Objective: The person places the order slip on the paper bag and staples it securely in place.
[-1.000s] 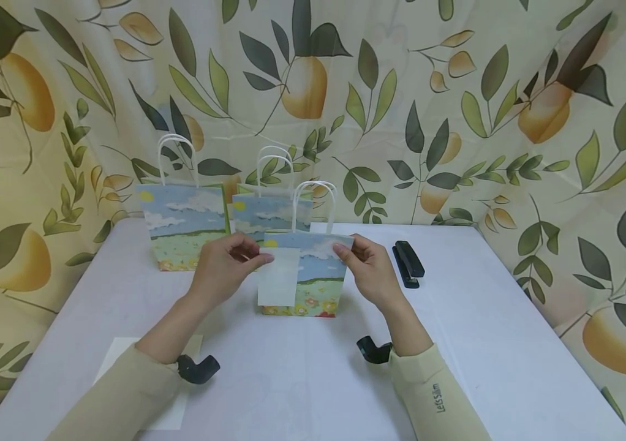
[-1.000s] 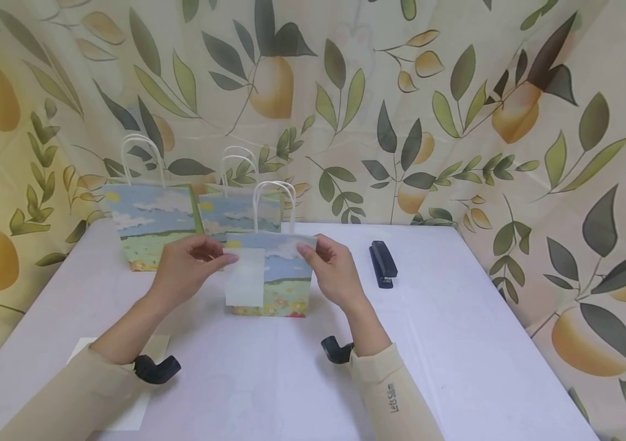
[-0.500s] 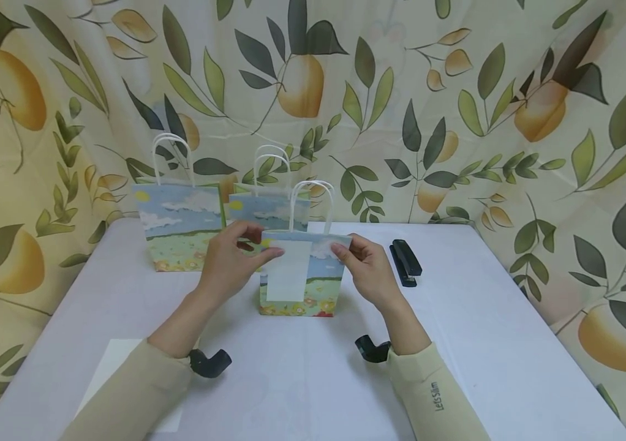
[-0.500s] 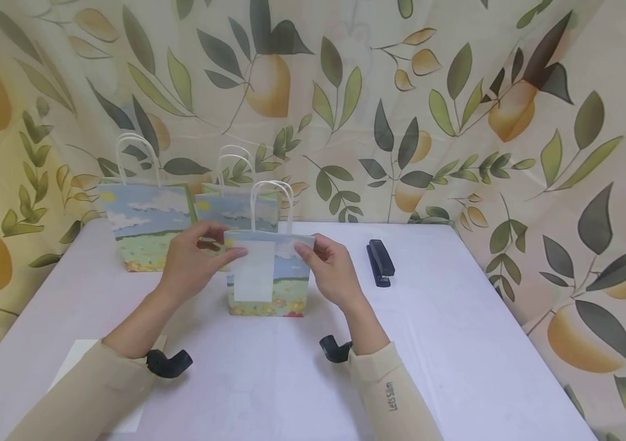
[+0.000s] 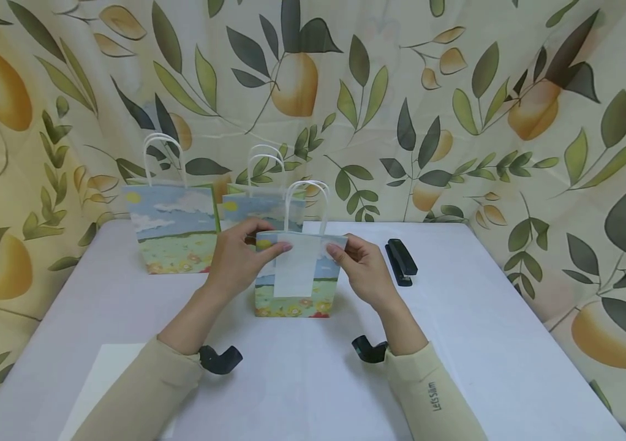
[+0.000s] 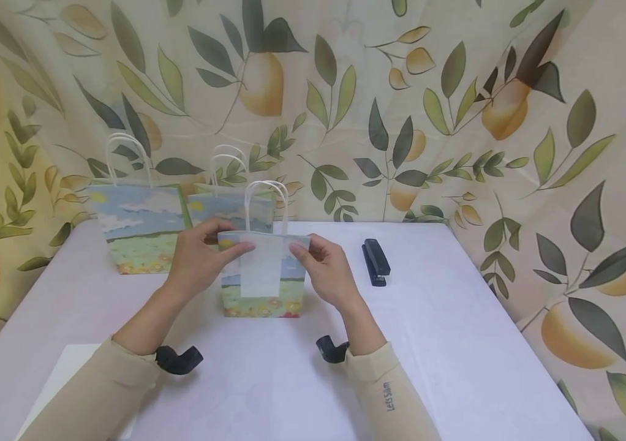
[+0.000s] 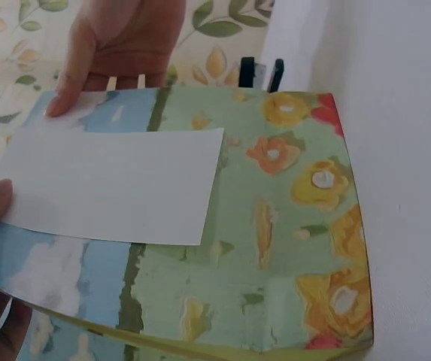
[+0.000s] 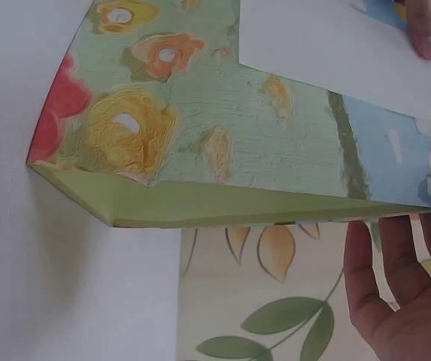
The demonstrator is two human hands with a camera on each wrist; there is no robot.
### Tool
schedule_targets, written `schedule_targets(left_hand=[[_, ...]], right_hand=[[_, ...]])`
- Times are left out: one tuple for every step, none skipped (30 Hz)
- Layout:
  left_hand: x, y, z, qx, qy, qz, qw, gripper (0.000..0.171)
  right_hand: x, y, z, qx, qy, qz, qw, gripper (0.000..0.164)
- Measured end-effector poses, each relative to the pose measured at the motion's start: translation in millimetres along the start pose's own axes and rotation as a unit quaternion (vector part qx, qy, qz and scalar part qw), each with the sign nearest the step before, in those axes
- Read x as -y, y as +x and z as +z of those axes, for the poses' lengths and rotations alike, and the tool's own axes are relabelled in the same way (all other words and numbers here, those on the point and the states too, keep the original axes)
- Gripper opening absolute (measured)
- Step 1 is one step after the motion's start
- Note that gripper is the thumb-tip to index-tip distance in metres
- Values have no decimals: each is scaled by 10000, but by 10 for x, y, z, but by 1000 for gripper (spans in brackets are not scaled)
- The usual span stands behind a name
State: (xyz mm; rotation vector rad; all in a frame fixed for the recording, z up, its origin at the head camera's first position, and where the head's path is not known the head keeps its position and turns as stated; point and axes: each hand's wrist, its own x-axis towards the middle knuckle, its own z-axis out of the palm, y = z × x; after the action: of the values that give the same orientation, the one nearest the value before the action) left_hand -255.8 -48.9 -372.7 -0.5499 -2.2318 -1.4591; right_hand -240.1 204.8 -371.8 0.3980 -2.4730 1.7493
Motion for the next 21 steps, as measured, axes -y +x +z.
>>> schedule_targets(left_hand=[[4, 1, 5, 5, -39, -30, 10000, 29], [7, 0, 10, 11, -75, -57, 10000, 29], [8, 0, 14, 32, -108, -93, 9999, 28], [10, 4, 20, 45, -143, -119, 9998, 28], [6, 4, 24, 58, -172, -135, 9997, 28], [5, 5, 27, 57, -180, -137, 9997, 28], [2, 6, 31, 54, -190, -129, 9997, 28], [-4, 8, 33, 50, -195, -119, 9997, 28], [-8, 10, 36, 49, -203, -124, 9997, 28], [-16, 10, 38, 38, -199, -115, 9997, 27], [-24, 10, 40, 32, -197, -117, 9997, 27], [-29, 10, 42, 25, -199, -119, 9997, 27], [-35, 9, 44, 27, -194, -129, 9997, 27], [-43, 7, 45, 31, -184, -141, 9997, 27], [-49, 5, 47, 35, -180, -143, 9997, 27], [-52, 4, 49, 31, -168, -136, 9998, 28], [-53, 4, 52, 23, -151, -129, 9998, 28], [-52, 3, 55, 14, -134, -119, 9998, 28], [-49, 2, 61, 4, -133, -113, 9998, 28], [-46, 2, 65, -3, -154, -111, 9998, 28], [-42, 2, 70, 4, -202, -123, 9997, 28]], right_hand=[[2, -3, 7, 5, 24, -9, 10000, 27], [6, -5, 13, 7, 46, -22, 10000, 27], [6, -8, 17, 4, 37, -29, 10000, 27], [8, -12, 20, 5, 40, -37, 10000, 26], [11, -15, 24, -1, 40, -48, 10000, 26], [14, -17, 27, -3, 43, -60, 10000, 26], [16, -19, 29, -8, 22, -67, 10000, 26], [16, -19, 30, -24, -24, -79, 10000, 27], [17, -19, 30, -36, -53, -90, 9999, 26], [14, -16, 31, -49, -92, -106, 9999, 26], [11, -14, 31, -66, -142, -121, 9998, 26], [9, -12, 32, -86, -182, -142, 9997, 25], [10, -11, 35, -110, -222, -166, 9996, 24], [8, -9, 41, -151, -250, -198, 9994, 23], [8, -9, 49, -192, -286, -233, 9991, 22], [5, -8, 59, -249, -341, -264, 9988, 21], [6, -9, 71, -313, -391, -294, 9983, 21], [7, -11, 85, -381, -433, -323, 9978, 20], [5, -12, 98, -448, -480, -338, 9973, 20], [2, -14, 109, -521, -530, -342, 9966, 20], [3, -21, 118, -578, -587, -331, 9961, 21]])
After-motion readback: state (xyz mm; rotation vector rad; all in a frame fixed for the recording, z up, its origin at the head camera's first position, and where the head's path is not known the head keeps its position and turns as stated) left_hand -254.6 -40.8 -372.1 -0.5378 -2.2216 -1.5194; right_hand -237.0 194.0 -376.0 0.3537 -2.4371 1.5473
